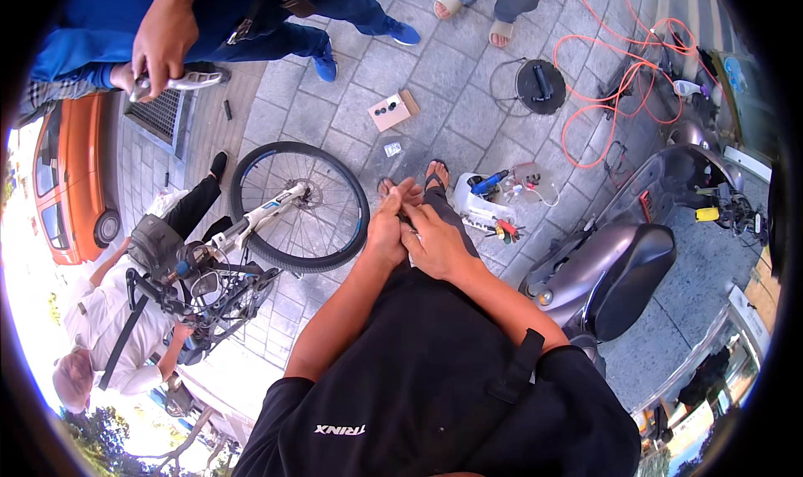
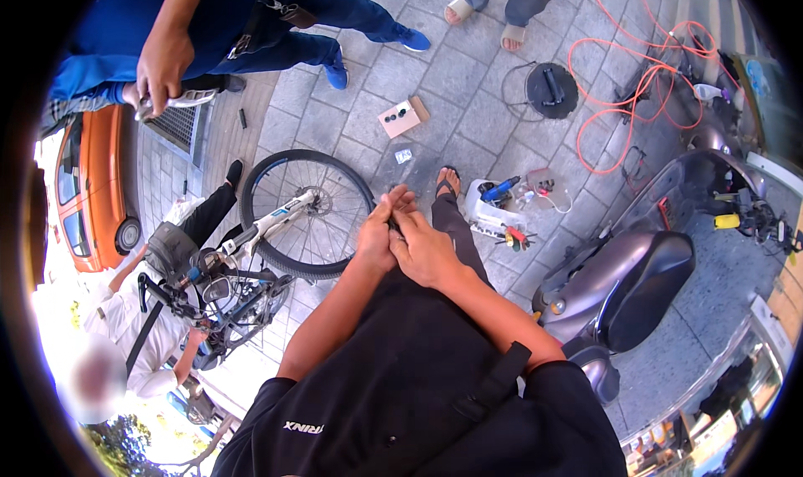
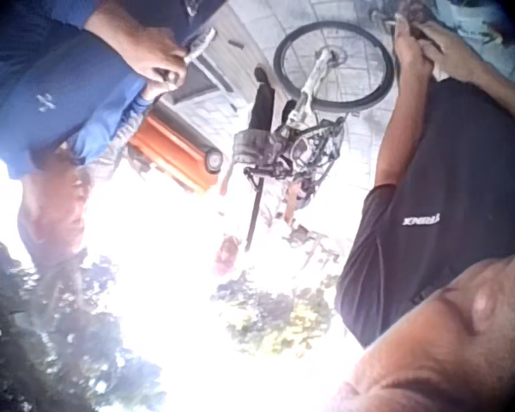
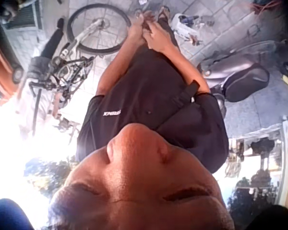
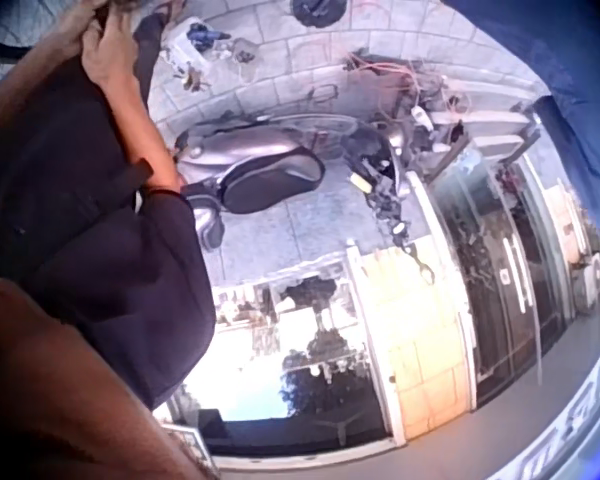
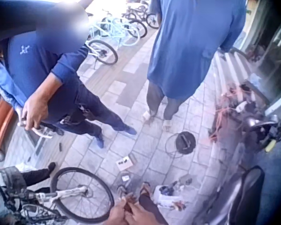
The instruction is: The person uses an Allen key to tighten bolts on the bicycle handlebar stem and brake levers. They then install a new handlebar grip, securing it with a bolt. Finally, the person tests the handlebar movement and brake levers.
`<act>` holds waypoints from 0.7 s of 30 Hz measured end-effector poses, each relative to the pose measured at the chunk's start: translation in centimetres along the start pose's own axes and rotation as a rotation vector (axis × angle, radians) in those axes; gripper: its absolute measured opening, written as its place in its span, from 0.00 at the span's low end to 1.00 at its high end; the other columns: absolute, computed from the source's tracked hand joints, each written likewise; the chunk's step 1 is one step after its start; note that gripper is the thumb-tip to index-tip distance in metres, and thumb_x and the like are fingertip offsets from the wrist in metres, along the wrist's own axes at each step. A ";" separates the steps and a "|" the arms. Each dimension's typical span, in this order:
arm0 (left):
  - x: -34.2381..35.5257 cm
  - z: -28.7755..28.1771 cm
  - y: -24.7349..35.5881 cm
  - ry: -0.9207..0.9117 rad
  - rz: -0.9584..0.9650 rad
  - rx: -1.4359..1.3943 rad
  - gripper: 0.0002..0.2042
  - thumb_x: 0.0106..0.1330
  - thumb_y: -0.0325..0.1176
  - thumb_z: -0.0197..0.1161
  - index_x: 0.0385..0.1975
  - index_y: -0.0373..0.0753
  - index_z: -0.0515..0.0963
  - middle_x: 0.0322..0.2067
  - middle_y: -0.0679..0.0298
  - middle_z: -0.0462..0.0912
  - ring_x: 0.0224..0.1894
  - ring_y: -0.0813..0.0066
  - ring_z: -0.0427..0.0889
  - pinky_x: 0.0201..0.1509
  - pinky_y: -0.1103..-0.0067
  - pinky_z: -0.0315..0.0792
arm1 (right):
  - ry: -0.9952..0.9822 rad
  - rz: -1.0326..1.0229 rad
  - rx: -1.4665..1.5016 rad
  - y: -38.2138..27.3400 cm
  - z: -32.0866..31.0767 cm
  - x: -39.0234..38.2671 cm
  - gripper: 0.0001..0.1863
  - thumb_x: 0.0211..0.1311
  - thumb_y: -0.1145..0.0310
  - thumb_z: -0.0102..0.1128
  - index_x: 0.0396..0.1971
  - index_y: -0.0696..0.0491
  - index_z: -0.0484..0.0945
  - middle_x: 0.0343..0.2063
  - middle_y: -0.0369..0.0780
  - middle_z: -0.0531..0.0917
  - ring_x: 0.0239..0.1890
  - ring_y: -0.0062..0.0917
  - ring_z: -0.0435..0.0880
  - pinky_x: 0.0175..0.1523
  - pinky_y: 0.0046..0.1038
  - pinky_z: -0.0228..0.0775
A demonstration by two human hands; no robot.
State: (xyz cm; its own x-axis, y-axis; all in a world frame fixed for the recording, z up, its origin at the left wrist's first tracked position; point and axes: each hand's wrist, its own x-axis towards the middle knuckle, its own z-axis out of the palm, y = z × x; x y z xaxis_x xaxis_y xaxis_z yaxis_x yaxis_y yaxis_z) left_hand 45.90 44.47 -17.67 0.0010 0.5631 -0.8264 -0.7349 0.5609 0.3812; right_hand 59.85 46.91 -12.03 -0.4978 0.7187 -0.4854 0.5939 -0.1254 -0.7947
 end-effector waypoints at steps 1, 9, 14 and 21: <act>0.3 0.5 0.0 -0.047 -0.015 0.018 0.29 0.87 0.49 0.46 0.74 0.32 0.67 0.66 0.55 0.76 0.67 0.62 0.74 0.75 0.64 0.68 | 0.116 -0.022 0.116 0.9 0.5 0.2 0.32 0.75 0.51 0.56 0.71 0.54 0.71 0.60 0.53 0.83 0.58 0.55 0.84 0.58 0.50 0.79; 5.5 -1.0 -2.1 -0.416 -0.368 0.351 0.28 0.86 0.49 0.49 0.74 0.33 0.70 0.67 0.54 0.77 0.70 0.61 0.73 0.76 0.65 0.67 | -0.115 0.417 -0.247 5.1 1.3 1.9 0.30 0.73 0.46 0.54 0.49 0.63 0.79 0.39 0.57 0.90 0.42 0.58 0.89 0.53 0.56 0.78; 11.6 -4.4 -0.8 -0.493 -0.455 0.769 0.29 0.79 0.50 0.63 0.73 0.41 0.74 0.63 0.56 0.81 0.63 0.66 0.81 0.67 0.68 0.73 | 0.083 0.701 -0.224 10.3 8.0 3.7 0.24 0.76 0.49 0.55 0.39 0.60 0.80 0.33 0.54 0.90 0.37 0.55 0.90 0.46 0.54 0.80; 31.5 -15.2 2.8 0.147 -0.171 1.110 0.28 0.72 0.50 0.72 0.62 0.34 0.81 0.48 0.58 0.89 0.40 0.74 0.89 0.41 0.76 0.82 | 0.313 0.615 -0.284 20.0 17.8 0.2 0.15 0.73 0.59 0.62 0.31 0.56 0.77 0.27 0.49 0.83 0.31 0.52 0.84 0.40 0.54 0.75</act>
State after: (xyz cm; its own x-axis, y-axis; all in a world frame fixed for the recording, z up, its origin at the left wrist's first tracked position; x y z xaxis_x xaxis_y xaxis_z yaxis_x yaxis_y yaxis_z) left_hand 33.51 54.52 -48.92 -0.0903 0.3917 -0.9156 0.2752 0.8934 0.3551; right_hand 60.39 32.37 -34.54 0.1548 0.7421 -0.6522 0.8685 -0.4168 -0.2682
